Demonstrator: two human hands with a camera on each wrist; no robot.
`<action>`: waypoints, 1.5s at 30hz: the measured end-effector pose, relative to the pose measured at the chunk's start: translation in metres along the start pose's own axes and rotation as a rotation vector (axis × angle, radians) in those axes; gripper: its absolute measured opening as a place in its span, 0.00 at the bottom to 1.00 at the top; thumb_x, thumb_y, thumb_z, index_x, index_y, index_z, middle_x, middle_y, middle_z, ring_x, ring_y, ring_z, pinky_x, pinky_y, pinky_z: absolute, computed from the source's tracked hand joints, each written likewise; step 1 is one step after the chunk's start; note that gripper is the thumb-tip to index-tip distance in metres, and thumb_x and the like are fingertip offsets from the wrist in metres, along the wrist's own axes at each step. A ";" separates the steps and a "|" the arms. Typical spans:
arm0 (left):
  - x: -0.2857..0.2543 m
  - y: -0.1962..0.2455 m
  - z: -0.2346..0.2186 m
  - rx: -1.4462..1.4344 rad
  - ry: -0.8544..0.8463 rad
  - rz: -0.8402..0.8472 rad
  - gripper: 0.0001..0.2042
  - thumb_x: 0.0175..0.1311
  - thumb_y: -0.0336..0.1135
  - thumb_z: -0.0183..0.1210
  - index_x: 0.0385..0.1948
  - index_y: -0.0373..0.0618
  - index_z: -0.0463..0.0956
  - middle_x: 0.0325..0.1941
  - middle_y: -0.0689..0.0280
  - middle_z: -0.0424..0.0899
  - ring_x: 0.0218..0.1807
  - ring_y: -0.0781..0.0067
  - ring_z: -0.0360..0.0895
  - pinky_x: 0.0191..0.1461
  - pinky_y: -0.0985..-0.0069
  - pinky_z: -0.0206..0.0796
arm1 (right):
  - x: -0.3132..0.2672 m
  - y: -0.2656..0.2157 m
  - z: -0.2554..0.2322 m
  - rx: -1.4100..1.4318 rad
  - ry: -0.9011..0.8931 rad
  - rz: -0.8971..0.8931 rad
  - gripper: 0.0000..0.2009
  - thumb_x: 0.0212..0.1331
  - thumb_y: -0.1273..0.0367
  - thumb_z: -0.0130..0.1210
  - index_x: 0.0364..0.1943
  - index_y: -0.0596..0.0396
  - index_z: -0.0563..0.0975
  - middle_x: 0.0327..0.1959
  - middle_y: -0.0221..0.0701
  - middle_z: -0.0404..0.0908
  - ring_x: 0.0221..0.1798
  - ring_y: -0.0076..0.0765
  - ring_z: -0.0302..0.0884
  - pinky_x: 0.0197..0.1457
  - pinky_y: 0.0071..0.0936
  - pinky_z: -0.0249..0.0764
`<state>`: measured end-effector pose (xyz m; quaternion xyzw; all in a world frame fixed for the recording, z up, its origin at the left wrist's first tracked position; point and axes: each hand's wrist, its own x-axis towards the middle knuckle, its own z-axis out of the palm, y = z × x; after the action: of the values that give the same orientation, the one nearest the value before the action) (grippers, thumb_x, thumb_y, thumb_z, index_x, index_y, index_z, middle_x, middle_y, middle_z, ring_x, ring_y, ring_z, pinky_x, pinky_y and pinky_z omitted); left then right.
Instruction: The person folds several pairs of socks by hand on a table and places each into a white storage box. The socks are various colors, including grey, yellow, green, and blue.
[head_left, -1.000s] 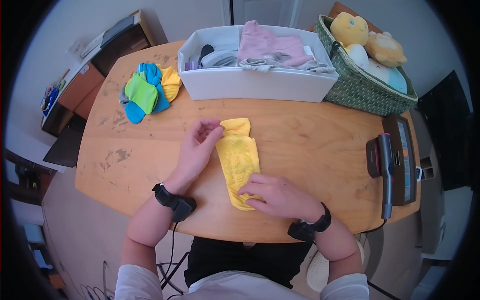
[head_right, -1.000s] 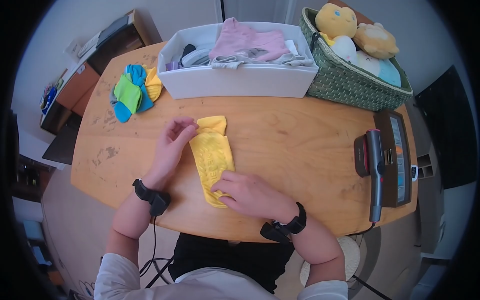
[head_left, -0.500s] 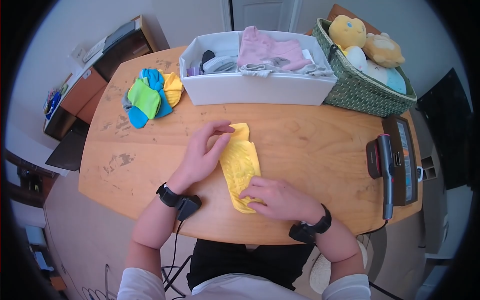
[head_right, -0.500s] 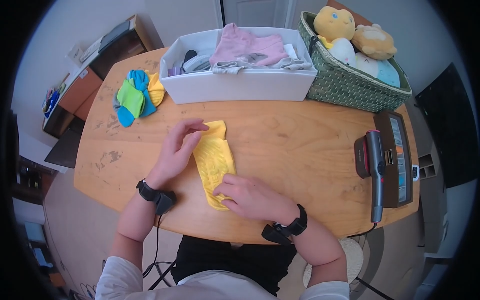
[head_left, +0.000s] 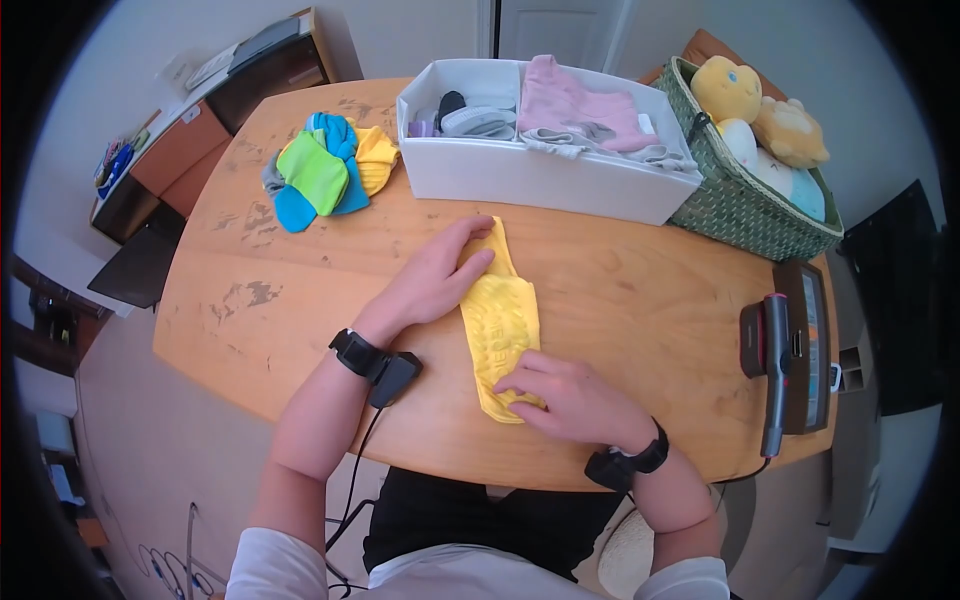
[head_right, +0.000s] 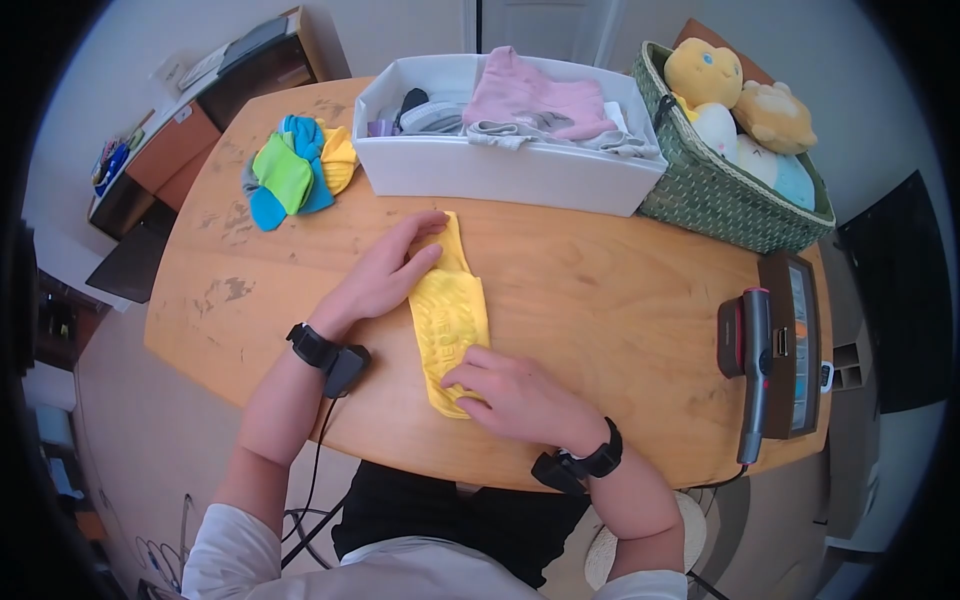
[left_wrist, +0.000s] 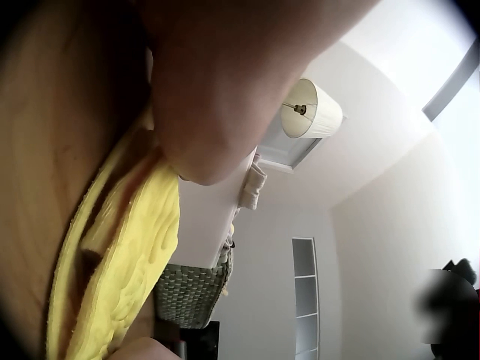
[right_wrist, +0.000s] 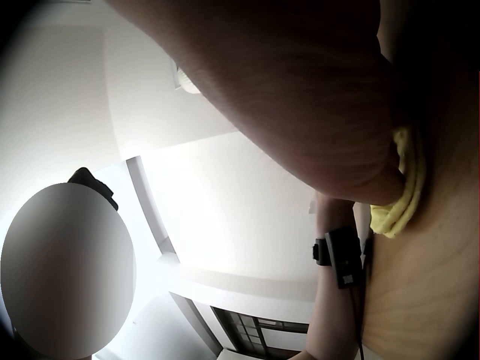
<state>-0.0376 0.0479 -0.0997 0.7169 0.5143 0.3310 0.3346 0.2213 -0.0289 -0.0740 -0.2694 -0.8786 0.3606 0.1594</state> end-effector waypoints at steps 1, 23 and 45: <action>0.000 0.000 0.000 -0.007 -0.002 0.001 0.23 0.78 0.36 0.54 0.70 0.39 0.65 0.69 0.51 0.77 0.72 0.58 0.74 0.72 0.67 0.68 | 0.000 0.000 0.000 -0.002 0.001 0.001 0.11 0.61 0.70 0.64 0.47 0.50 0.83 0.40 0.33 0.80 0.37 0.43 0.82 0.41 0.36 0.79; -0.026 0.027 0.013 -0.723 -0.322 -0.413 0.13 0.82 0.38 0.52 0.54 0.38 0.77 0.47 0.60 0.88 0.44 0.70 0.88 0.51 0.73 0.81 | -0.001 0.003 0.003 0.015 0.010 0.016 0.10 0.61 0.71 0.64 0.47 0.50 0.84 0.41 0.32 0.80 0.38 0.41 0.83 0.43 0.35 0.80; -0.043 0.053 -0.021 -0.371 -0.354 -0.114 0.06 0.71 0.31 0.63 0.42 0.40 0.83 0.38 0.66 0.87 0.36 0.81 0.81 0.40 0.75 0.75 | 0.003 0.003 0.000 -0.039 0.151 0.011 0.09 0.58 0.74 0.65 0.43 0.52 0.84 0.47 0.32 0.79 0.41 0.41 0.84 0.45 0.36 0.81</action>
<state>-0.0381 -0.0035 -0.0500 0.6598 0.4180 0.2697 0.5633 0.2204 -0.0255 -0.0759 -0.3037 -0.8694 0.3230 0.2180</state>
